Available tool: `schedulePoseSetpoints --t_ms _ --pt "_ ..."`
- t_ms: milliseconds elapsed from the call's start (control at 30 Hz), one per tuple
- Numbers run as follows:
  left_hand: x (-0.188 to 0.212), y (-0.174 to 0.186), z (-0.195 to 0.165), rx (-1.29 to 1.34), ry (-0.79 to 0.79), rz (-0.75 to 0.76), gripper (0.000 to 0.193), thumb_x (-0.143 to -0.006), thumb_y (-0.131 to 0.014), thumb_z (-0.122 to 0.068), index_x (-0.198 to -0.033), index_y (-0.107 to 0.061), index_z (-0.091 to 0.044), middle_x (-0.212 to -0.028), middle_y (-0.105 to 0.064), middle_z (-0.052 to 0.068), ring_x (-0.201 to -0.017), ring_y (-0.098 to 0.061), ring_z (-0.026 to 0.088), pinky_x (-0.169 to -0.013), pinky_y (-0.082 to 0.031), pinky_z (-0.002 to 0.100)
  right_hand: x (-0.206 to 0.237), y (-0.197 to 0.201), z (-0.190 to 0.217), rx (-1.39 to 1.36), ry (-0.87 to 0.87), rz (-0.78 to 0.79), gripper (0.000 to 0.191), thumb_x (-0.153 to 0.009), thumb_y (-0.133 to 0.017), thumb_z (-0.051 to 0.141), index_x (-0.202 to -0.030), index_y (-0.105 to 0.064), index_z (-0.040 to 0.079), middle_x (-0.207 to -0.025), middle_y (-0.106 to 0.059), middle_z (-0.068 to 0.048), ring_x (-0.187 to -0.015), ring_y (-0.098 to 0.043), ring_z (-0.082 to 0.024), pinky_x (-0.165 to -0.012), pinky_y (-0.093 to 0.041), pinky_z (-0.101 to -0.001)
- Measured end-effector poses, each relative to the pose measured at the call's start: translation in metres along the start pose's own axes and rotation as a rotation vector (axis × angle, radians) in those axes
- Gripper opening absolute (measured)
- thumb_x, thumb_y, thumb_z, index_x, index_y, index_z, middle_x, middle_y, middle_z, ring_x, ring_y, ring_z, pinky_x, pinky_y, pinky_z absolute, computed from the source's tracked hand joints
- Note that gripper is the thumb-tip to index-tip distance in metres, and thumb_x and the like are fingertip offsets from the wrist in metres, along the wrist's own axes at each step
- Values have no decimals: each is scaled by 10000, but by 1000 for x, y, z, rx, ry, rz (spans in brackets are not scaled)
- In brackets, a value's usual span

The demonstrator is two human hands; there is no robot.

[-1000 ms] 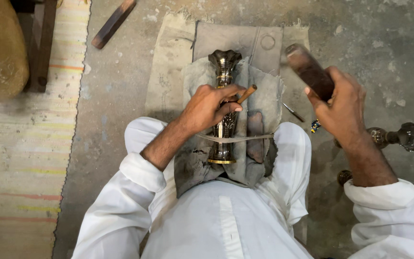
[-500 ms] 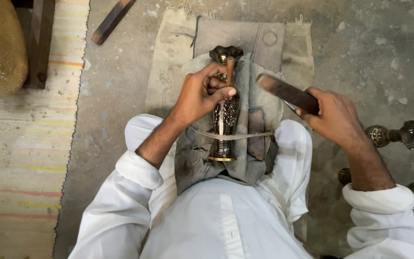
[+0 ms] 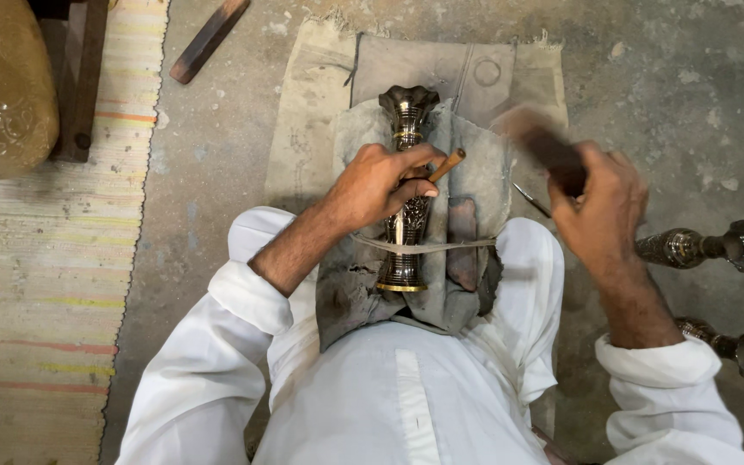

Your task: The person sits cross-legged on the floor with a brass vase held upright on their lap by a strap. They hold a small chisel against the vase surface and strike it with a wooden mallet, working the chisel around the vase to carve decorative patterns into the metal.

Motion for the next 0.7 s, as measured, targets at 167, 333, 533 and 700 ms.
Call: schedulePoseSetpoints --t_ms 167,333,533,700 --pt "-1 -2 3 -21 30 15 387 -916 -778 -312 -1222 -658 -109 -841 -777 114 -766 -766 307 -673 -571 425 -5 3 6 14 50 89 223 -860 -773 29 -1067 -691 42 -864 -677 -98 -830 -603 -280 -783 -441 -424" --pt "-2 0 0 -23 -34 -18 388 -912 -787 -305 -1215 -651 -105 -853 -775 108 -777 -771 298 -679 -572 422 -12 11 7 -42 10 65 264 -907 -829 85 -1114 -677 22 -915 -652 -132 -839 -595 -289 -766 -432 -420" --pt "-3 -2 1 -29 -17 13 384 -904 -793 -293 -1210 -660 -102 -830 -779 110 -754 -761 307 -658 -562 425 -8 2 -4 -318 -151 63 260 -903 -792 113 -1111 -643 69 -957 -708 -76 -862 -657 -237 -789 -501 -391" --pt "-5 -2 0 -4 -51 31 346 -923 -775 -274 -1195 -653 -100 -866 -788 95 -781 -778 281 -668 -575 411 -1 -5 -17 -555 -296 27 219 -966 -804 161 -1093 -646 78 -960 -700 -64 -860 -645 -208 -786 -506 -380"
Point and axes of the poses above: each hand's wrist, its own x-axis away from the middle knuckle, its own y-axis out of the back of the hand, z = x × y, the point moved 7 cm from there along -x, towards the middle knuckle
